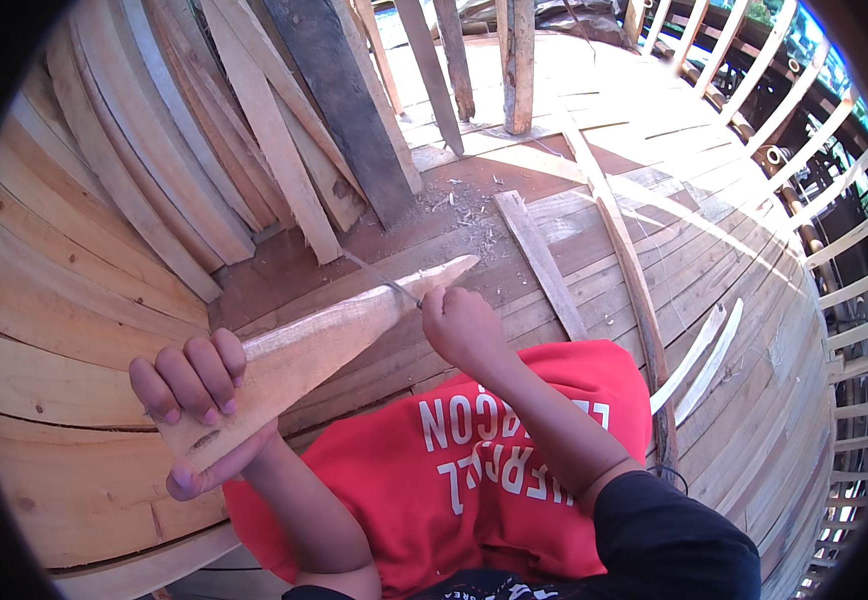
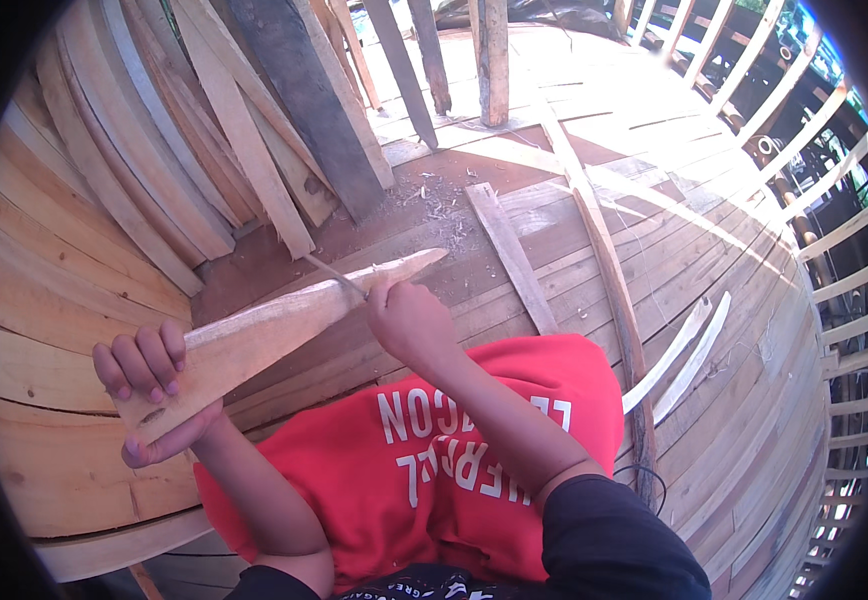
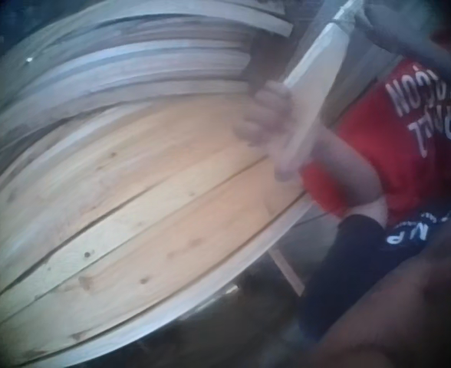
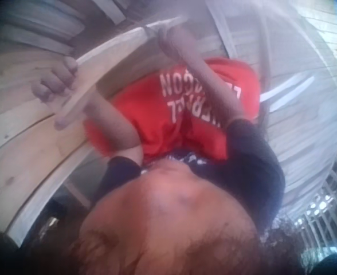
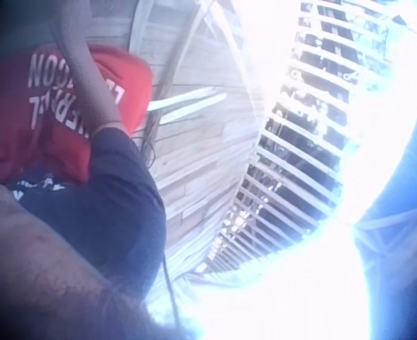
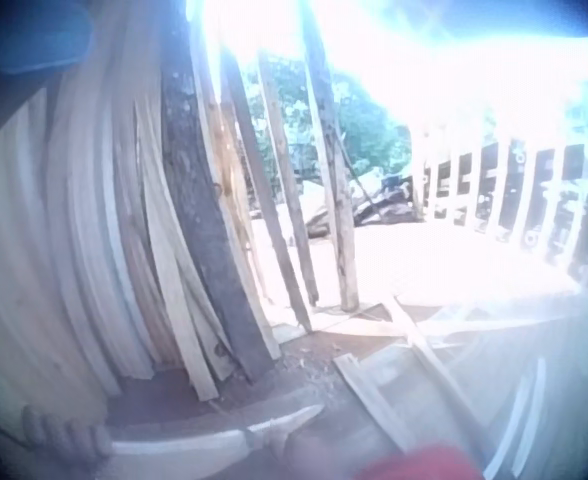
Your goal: The person carves a rectangular piece of wood using a small knife, holding the wood in their left hand and shaving thin strips from the surface with their right hand. The person is seated on the floor of a wooden structure, and wood shavings accumulate on the floor as the task progresses.
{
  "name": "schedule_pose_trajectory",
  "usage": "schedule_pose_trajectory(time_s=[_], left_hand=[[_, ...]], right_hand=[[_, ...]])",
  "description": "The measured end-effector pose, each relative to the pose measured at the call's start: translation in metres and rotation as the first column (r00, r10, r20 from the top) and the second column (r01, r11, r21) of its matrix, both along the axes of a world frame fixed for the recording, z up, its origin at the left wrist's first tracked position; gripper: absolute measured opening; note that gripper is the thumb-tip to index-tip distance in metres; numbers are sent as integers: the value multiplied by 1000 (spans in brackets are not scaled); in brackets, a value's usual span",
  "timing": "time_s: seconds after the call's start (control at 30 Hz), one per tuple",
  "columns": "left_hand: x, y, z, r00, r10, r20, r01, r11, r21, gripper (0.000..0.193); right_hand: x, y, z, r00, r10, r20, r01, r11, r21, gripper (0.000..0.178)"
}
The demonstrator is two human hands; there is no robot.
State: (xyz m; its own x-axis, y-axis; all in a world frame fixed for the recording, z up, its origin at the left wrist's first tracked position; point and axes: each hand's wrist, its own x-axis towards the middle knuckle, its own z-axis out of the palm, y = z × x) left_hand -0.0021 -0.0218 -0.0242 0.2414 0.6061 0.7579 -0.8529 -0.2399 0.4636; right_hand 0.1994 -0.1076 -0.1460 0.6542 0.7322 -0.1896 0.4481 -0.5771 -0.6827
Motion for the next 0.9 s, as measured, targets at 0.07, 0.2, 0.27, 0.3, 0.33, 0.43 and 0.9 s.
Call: schedule_pose_trajectory(time_s=[0.07, 0.2, 0.27, 0.3, 0.33, 0.43, 0.9], left_hand=[[2, -2, -2, 999, -41, -4, 41, 999, 6, 44], [15, -12, 4, 993, -119, 9, 118, 991, 56, 45], [13, -9, 4, 991, -133, 6, 132, 988, 78, 45], [9, -7, 5, 992, -130, 1, 129, 988, 86, 45], [6, -10, 2, 990, -139, -11, 140, 987, 73, 45], [7, -8, 2, 993, -120, -19, 121, 989, 80, 45], [1, -1, 2, 993, -119, 21, 119, 993, -14, 45]], right_hand=[[9, 1, -7, 1000, -9, -26, 9, 1000, 5, 54], [52, 3, -47, 994, -103, 29, 102, 995, 21, 55], [40, 4, -25, 999, -45, 19, 45, 999, 3, 54], [18, 5, 5, 1000, 12, -12, -13, 1000, -9, 54], [2, 0, 24, 997, 55, -53, -57, 998, -38, 53], [31, 6, -26, 996, -59, -66, 53, 995, -79, 55], [51, 11, -42, 999, -41, 26, 44, 992, -118, 54]])
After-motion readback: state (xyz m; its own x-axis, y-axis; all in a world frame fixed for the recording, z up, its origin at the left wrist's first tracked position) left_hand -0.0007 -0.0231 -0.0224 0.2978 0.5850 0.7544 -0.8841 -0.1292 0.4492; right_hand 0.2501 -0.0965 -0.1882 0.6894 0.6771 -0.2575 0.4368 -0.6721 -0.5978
